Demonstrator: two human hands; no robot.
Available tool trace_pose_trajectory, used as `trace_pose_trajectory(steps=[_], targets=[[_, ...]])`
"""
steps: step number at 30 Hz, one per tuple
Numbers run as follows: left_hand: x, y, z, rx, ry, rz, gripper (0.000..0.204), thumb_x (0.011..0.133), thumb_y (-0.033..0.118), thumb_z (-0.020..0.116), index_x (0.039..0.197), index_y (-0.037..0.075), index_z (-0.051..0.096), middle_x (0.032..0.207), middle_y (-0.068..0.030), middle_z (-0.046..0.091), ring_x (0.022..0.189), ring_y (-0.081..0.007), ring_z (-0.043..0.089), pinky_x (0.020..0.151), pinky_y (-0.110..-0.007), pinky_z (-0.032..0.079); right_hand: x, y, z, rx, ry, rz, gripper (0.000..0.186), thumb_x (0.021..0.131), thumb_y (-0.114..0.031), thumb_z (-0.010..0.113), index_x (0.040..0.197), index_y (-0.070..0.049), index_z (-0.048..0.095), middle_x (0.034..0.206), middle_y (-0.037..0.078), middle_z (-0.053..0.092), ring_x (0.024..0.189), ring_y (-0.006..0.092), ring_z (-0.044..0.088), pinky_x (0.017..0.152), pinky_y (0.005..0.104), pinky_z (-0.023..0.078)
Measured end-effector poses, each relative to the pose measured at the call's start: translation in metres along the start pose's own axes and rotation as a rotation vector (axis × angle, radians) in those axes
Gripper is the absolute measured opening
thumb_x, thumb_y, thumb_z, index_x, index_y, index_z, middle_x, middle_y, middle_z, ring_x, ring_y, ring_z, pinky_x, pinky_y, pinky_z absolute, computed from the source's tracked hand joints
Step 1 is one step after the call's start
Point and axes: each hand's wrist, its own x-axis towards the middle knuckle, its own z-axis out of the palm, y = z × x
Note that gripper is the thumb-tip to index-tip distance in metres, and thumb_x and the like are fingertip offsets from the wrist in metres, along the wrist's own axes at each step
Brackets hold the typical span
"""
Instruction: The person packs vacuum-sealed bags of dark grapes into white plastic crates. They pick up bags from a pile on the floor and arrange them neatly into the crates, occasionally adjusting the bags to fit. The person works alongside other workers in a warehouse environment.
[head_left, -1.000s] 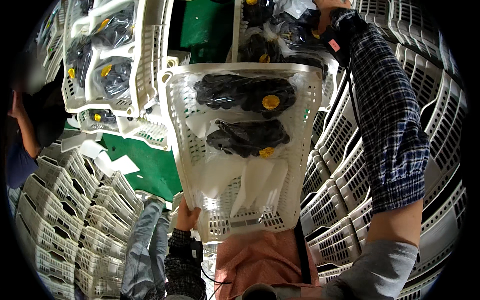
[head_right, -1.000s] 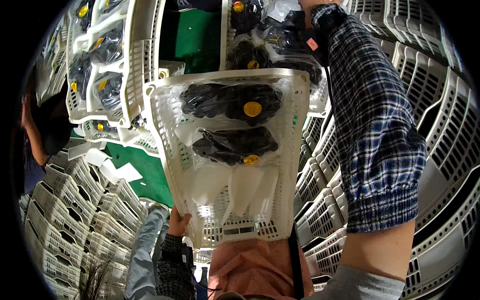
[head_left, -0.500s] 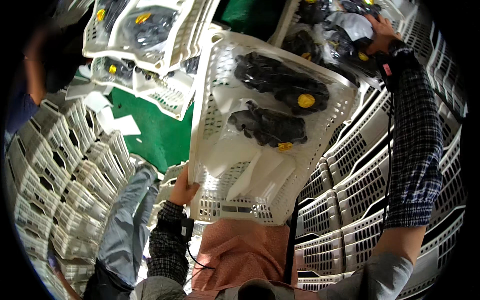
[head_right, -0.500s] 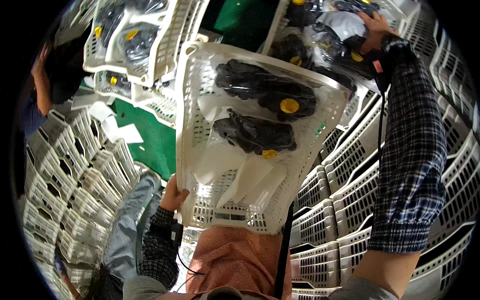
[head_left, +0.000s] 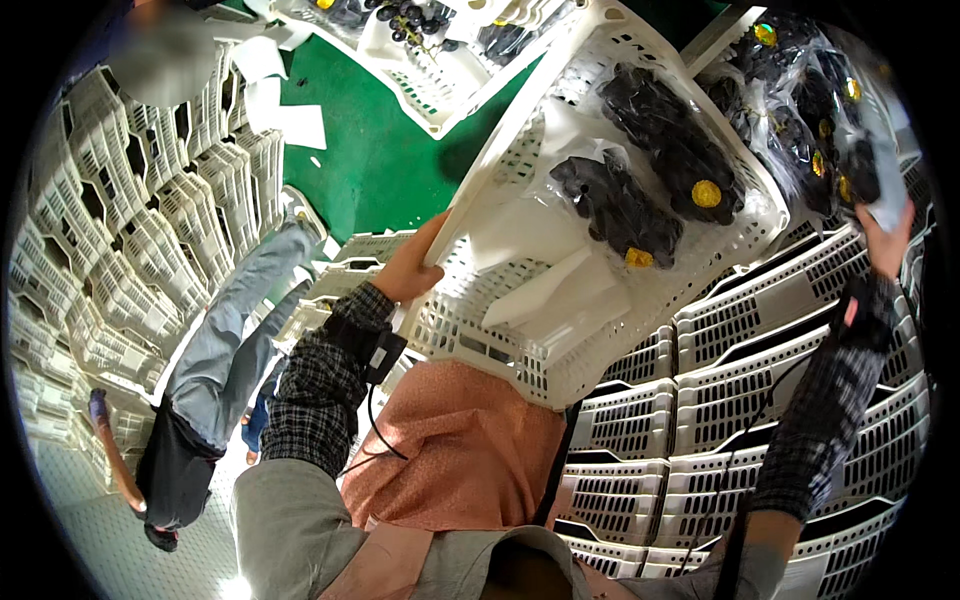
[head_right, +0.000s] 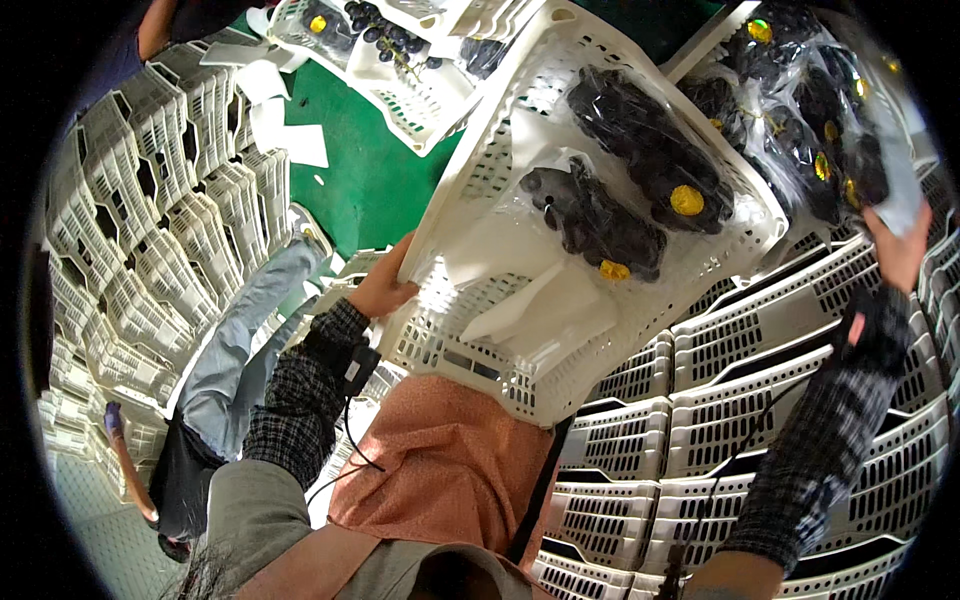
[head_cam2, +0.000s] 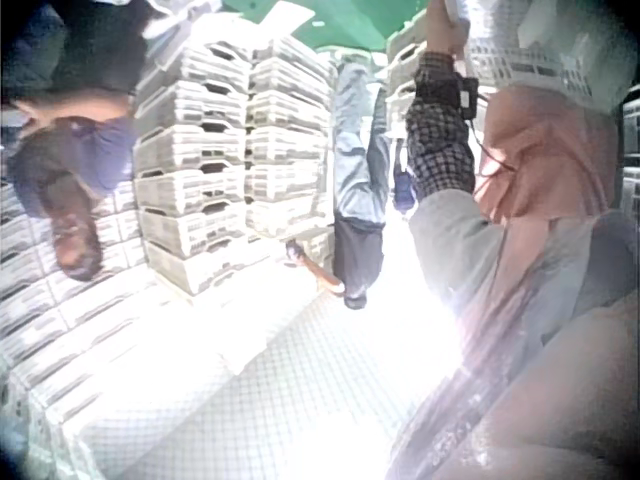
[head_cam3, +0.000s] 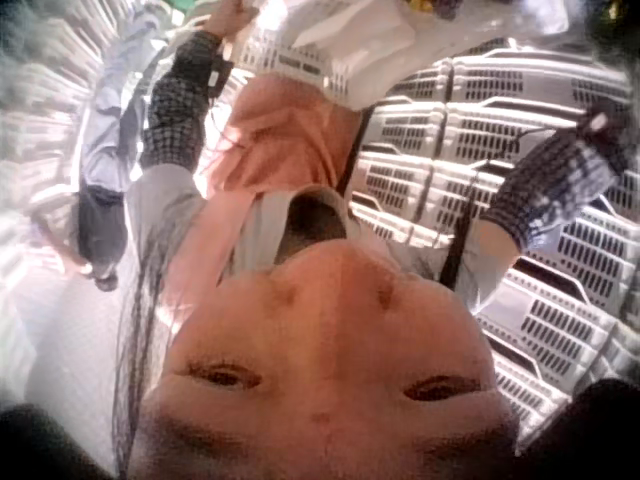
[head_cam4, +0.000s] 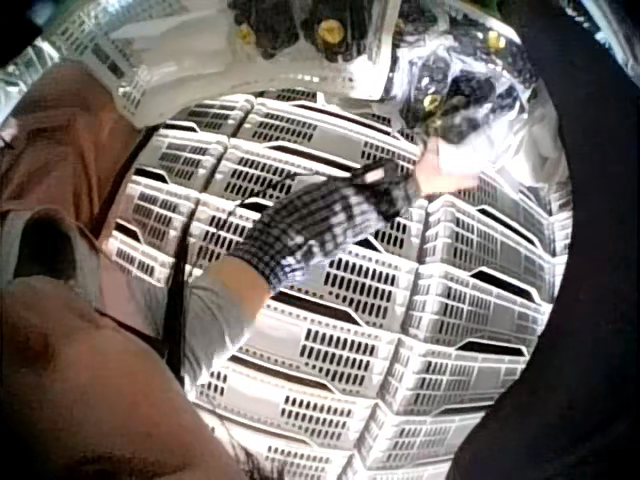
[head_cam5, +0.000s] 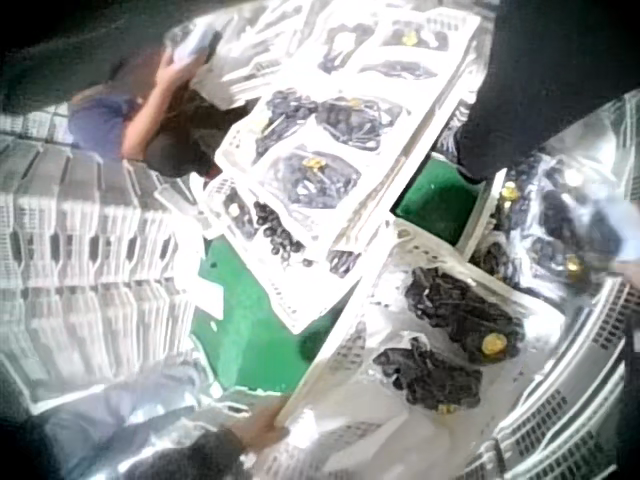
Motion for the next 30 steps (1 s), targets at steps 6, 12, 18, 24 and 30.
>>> trace_pose_trajectory(steps=[6,12,18,24,30], targets=[[0.008,0.009,0.000,-0.086,-0.026,0.003,0.081,0.070,-0.002,0.060,0.141,0.009,0.022,0.141,-0.0155,0.030,0.130,-0.0271,0.031,0.107,-0.037,0.025,-0.169,-0.088,-0.124,0.501,-0.202,0.418,0.033,0.087,-0.027,0.058,0.106,-0.001,0.063,0.100,0.010,0.063,0.092,0.0148,0.059,0.085,0.0298,0.046],[0.022,0.021,-0.003,-0.110,-0.107,-0.003,0.072,0.092,0.057,0.024,0.143,0.008,0.014,0.146,-0.0136,0.020,0.135,-0.0253,0.019,0.109,-0.039,0.018,-0.254,-0.269,0.058,1.451,-0.846,0.684,0.028,0.081,-0.018,0.064,0.103,0.000,0.065,0.101,0.011,0.065,0.096,0.0185,0.060,0.089,0.0314,0.045],[0.021,-0.006,-0.005,-0.478,-0.093,-0.211,0.072,0.092,0.057,0.028,0.142,0.006,0.019,0.142,-0.0136,0.029,0.129,-0.0258,0.030,0.106,-0.038,0.024,-0.224,-0.421,0.154,1.520,-0.759,0.668,0.089,0.060,-0.033,0.082,0.129,0.001,0.037,0.130,0.019,0.043,0.123,0.0274,0.040,0.104,0.0373,0.032],[0.022,-0.019,-0.002,-0.164,-0.046,-0.162,0.071,0.085,0.036,0.060,0.138,0.002,0.026,0.137,-0.0146,0.035,0.125,-0.0245,0.037,0.102,-0.037,0.031,-0.236,-0.471,0.209,1.324,-0.456,0.783,0.117,0.053,-0.046,0.082,0.137,0.002,0.016,0.132,0.028,0.035,0.124,0.0352,0.038,0.099,0.0410,0.036],[0.020,-0.011,0.006,-0.117,-0.018,-0.001,0.062,0.082,0.025,0.068,0.130,0.001,0.037,0.119,-0.0101,0.051,0.105,-0.0184,0.051,0.088,-0.031,0.042,-0.208,-0.419,0.123,0.893,-0.259,0.418,0.072,0.071,-0.038,0.072,0.125,-0.004,0.039,0.093,0.020,0.059,0.087,0.0360,0.060,0.079,0.0385,0.048]])
